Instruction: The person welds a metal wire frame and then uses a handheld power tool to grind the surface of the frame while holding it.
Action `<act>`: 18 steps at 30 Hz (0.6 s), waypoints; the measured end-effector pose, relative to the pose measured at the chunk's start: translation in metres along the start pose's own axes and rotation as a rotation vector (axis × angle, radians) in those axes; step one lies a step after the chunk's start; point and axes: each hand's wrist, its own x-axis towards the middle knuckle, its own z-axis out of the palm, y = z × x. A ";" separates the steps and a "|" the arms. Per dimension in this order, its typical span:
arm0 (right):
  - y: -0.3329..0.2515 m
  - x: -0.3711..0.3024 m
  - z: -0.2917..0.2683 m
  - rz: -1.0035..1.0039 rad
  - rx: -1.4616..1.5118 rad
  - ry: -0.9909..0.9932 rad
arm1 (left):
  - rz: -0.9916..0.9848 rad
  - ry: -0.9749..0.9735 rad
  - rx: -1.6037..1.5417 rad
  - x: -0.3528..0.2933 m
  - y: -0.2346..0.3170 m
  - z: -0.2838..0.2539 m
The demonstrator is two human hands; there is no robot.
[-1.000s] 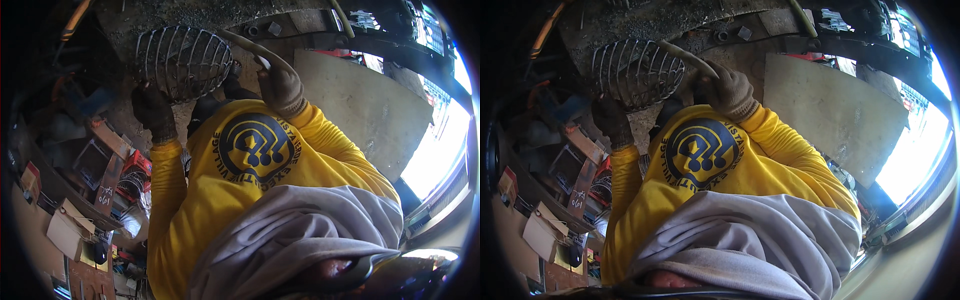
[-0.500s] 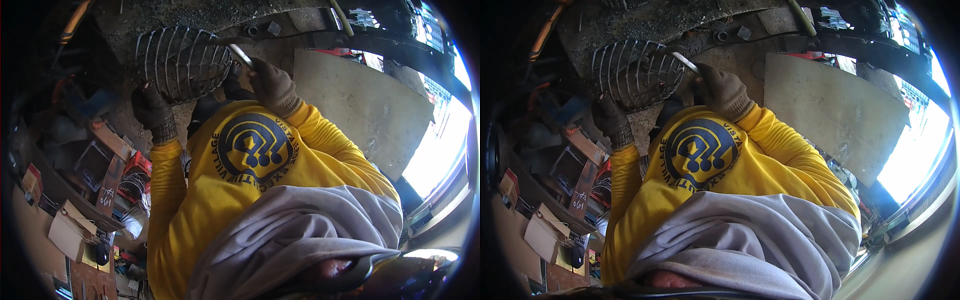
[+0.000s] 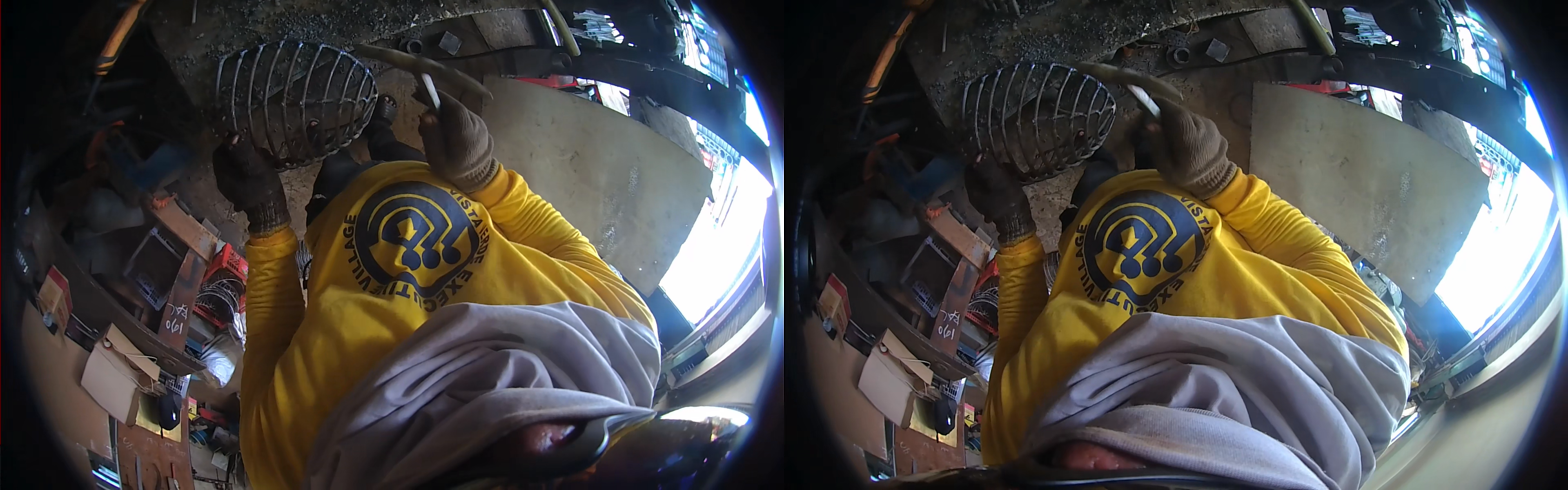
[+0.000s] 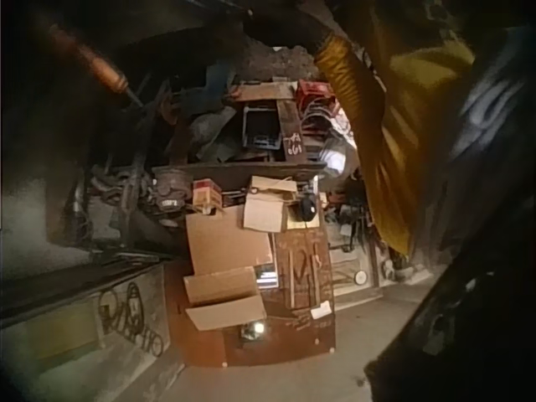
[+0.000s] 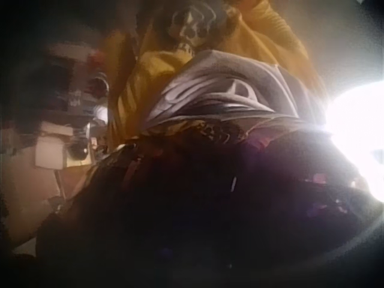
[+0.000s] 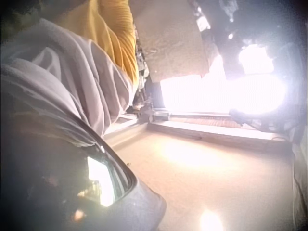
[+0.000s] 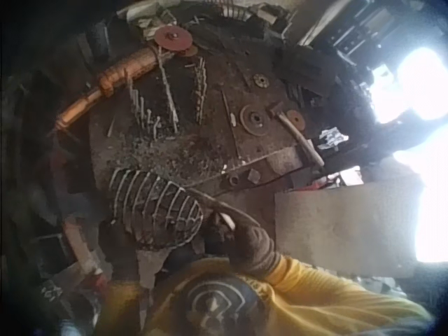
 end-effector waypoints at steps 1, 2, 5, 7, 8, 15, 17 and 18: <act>0.006 -0.004 0.004 -0.048 -0.055 -0.011 | -0.016 -0.004 0.013 0.000 -0.004 -0.002; 0.007 -0.004 0.005 -0.102 -0.116 -0.020 | -0.032 -0.004 0.020 0.000 -0.007 -0.002; -0.004 0.002 0.003 -0.076 -0.063 -0.002 | 0.074 0.047 0.022 -0.001 -0.014 0.000; -0.007 0.005 -0.005 -0.060 -0.006 -0.037 | 0.031 0.021 -0.004 0.000 -0.015 0.002; -0.009 0.007 -0.011 -0.044 0.044 -0.062 | -0.008 -0.009 -0.040 0.001 -0.015 0.004; -0.007 0.016 -0.003 -0.146 -0.195 -0.092 | -0.002 0.042 0.051 -0.001 -0.008 0.003; -0.003 0.013 -0.003 -0.169 -0.172 0.016 | -0.022 0.012 0.015 -0.002 -0.003 0.001; 0.004 0.011 0.000 -0.166 -0.173 0.015 | -0.024 0.009 0.015 -0.002 -0.009 0.001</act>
